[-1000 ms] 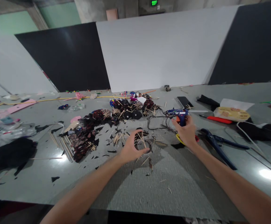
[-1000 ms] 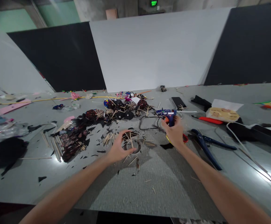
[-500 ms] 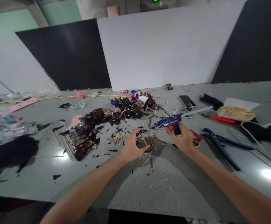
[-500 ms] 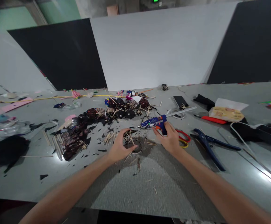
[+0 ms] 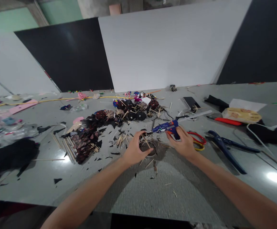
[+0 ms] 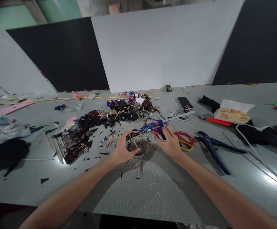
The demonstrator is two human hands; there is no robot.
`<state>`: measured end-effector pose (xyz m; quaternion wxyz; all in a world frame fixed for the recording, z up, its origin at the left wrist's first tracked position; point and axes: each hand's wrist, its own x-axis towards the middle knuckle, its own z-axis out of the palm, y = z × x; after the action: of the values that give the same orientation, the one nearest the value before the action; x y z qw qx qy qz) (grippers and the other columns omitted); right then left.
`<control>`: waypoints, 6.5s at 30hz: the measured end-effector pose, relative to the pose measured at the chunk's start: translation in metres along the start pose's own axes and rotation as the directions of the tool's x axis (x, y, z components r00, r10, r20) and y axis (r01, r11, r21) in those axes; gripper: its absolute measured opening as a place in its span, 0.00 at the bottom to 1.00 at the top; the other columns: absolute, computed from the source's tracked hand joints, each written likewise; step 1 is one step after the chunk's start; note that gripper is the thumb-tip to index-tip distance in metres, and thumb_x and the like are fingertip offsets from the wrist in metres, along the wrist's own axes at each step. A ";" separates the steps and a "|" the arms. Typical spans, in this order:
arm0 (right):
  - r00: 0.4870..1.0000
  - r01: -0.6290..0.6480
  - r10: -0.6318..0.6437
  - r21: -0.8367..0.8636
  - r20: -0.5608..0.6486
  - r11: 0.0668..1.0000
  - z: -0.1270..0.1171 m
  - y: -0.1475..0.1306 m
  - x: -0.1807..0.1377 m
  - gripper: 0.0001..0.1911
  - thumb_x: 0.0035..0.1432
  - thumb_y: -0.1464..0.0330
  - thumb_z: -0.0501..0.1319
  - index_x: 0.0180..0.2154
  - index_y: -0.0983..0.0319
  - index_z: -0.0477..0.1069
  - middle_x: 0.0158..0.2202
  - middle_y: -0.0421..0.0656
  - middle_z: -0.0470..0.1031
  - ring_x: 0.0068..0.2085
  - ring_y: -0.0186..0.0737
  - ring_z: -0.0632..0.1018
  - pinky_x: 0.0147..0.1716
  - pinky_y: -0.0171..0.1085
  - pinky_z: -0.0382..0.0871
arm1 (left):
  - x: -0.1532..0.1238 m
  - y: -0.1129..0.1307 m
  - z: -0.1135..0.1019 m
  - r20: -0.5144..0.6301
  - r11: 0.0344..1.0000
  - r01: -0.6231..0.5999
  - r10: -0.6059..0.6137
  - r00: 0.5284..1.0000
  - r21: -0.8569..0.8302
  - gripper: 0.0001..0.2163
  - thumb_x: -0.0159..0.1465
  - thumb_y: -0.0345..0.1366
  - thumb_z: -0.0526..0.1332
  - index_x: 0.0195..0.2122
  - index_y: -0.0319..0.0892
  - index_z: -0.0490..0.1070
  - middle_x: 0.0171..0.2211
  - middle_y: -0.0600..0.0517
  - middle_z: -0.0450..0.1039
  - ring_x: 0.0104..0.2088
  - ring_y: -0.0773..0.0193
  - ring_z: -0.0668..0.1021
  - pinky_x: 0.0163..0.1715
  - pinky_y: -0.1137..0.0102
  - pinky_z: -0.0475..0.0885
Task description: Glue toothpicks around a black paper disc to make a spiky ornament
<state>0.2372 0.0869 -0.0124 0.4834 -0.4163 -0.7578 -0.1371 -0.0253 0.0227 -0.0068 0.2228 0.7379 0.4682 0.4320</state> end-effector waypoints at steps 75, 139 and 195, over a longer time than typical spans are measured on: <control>0.955 -0.284 0.291 0.093 -0.066 0.954 -0.014 0.027 0.017 0.12 0.62 0.59 0.62 0.41 0.60 0.71 0.30 0.41 0.72 0.29 0.42 0.72 0.31 0.41 0.69 | -0.001 0.000 -0.001 0.021 1.000 0.014 -0.014 1.000 0.007 0.34 0.62 0.43 0.71 0.65 0.47 0.56 0.64 0.41 0.64 0.65 0.46 0.70 0.66 0.48 0.64; 0.831 -0.466 0.252 0.372 0.496 0.803 -0.017 -0.100 0.005 0.13 0.70 0.62 0.58 0.35 0.58 0.77 0.33 0.41 0.78 0.37 0.44 0.77 0.46 0.46 0.61 | -0.004 -0.004 0.007 0.090 0.951 -0.308 0.306 0.948 0.011 0.35 0.62 0.44 0.72 0.65 0.47 0.56 0.61 0.38 0.66 0.64 0.45 0.70 0.63 0.44 0.69; 0.844 -0.433 0.237 0.349 0.481 0.831 -0.016 -0.098 0.004 0.12 0.69 0.64 0.57 0.32 0.57 0.74 0.31 0.41 0.77 0.35 0.44 0.77 0.44 0.45 0.65 | -0.006 -0.005 0.007 0.133 0.956 -0.294 0.290 0.948 0.015 0.36 0.63 0.45 0.71 0.67 0.47 0.54 0.63 0.38 0.65 0.66 0.45 0.69 0.65 0.45 0.68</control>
<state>0.1716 0.0188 0.0178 0.4087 -0.4433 -0.7666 0.2210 -0.0229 0.0207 -0.0167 0.1732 0.8292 0.3459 0.4035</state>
